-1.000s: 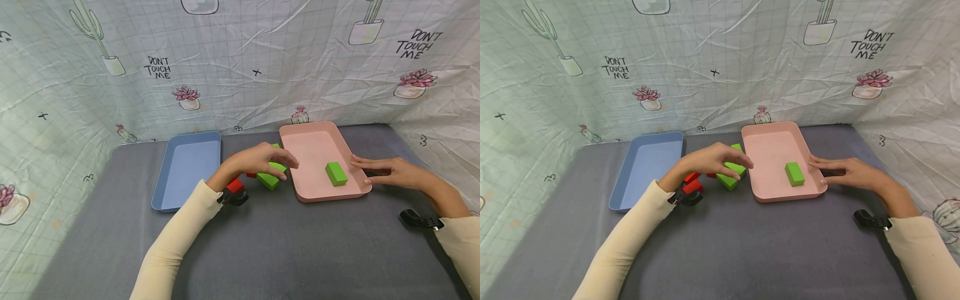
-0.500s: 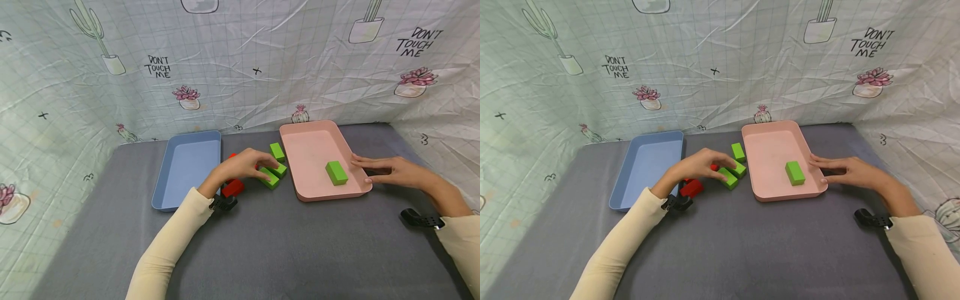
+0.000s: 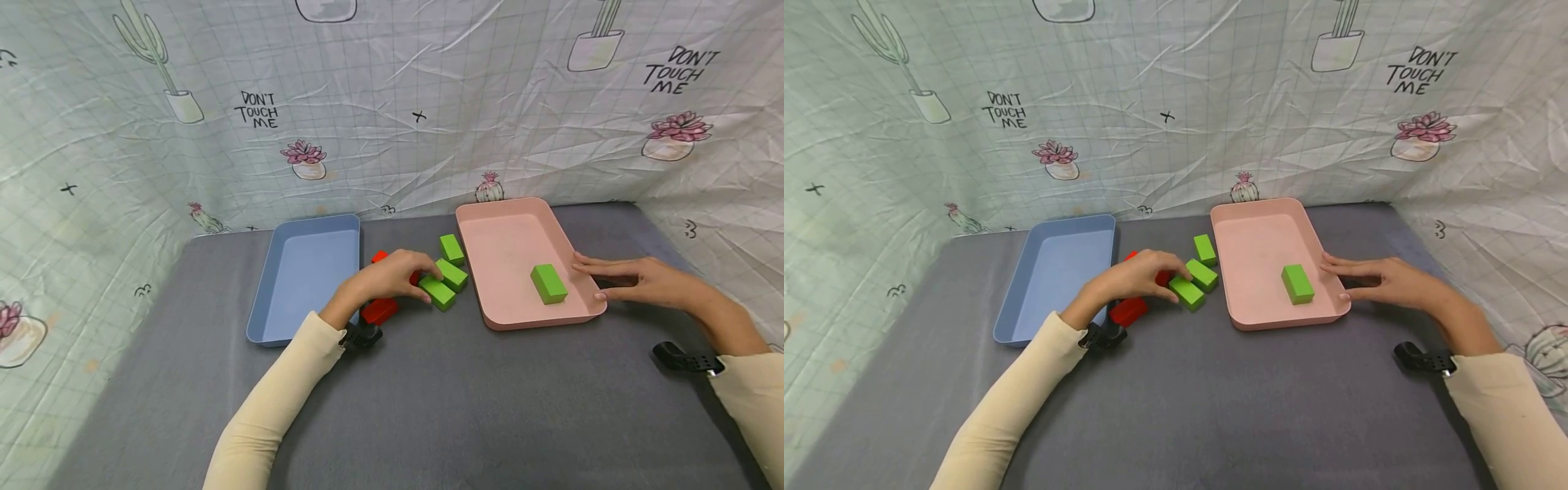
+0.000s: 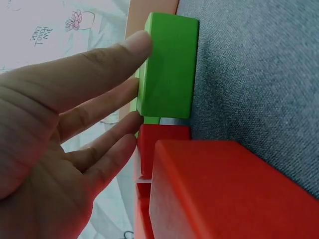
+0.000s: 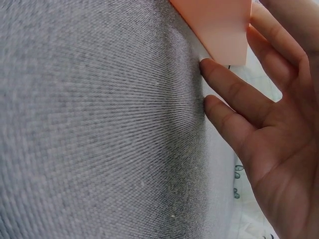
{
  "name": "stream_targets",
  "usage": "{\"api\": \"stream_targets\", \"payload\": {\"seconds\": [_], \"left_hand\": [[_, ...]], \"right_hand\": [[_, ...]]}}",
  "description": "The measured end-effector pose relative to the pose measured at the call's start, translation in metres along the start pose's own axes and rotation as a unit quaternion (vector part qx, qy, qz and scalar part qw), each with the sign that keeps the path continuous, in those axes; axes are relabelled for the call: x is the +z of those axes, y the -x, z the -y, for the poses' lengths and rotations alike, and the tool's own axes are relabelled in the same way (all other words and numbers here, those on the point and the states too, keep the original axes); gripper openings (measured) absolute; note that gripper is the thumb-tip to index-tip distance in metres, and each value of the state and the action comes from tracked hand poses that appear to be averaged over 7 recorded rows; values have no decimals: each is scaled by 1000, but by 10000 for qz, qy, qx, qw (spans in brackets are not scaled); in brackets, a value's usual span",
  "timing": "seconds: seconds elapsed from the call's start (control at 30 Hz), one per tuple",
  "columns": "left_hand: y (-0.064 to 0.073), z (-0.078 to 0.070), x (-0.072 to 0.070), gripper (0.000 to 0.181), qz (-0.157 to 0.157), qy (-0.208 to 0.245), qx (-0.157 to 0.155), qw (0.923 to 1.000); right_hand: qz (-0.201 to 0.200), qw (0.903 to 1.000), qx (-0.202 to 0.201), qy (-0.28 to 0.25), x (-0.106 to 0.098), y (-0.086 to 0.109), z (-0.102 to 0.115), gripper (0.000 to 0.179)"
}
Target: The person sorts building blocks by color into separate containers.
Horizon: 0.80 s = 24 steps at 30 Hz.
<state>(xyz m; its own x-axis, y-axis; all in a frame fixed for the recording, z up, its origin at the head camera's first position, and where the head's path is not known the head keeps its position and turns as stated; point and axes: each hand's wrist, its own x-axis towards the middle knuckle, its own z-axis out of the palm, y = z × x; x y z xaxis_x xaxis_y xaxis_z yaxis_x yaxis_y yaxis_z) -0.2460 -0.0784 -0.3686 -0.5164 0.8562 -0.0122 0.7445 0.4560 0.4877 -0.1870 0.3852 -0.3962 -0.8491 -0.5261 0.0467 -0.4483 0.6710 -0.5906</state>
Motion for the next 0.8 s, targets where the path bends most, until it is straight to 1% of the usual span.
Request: {"api": "stream_targets", "payload": {"seconds": [0.2,0.37,0.5,0.63,0.8], "left_hand": [[-3,1,4,47,169,-275,-49,9995],[-4,-1,7,44,160,-423,-72,9989],[-6,-3,10,39,150,-522,9,9985],[-5,-4,12,36,266,-565,99,9980],[-5,-6,14,35,310,-523,407,9973]], "right_hand": [[-10,10000,2,49,1,0,-1,60],[-47,10000,20,61,1,0,-2,60],[-62,10000,21,63,1,0,-2,60],[-68,10000,-6,70,1,-1,-3,60],[-76,10000,-48,42,0,-2,-3,61]]}}
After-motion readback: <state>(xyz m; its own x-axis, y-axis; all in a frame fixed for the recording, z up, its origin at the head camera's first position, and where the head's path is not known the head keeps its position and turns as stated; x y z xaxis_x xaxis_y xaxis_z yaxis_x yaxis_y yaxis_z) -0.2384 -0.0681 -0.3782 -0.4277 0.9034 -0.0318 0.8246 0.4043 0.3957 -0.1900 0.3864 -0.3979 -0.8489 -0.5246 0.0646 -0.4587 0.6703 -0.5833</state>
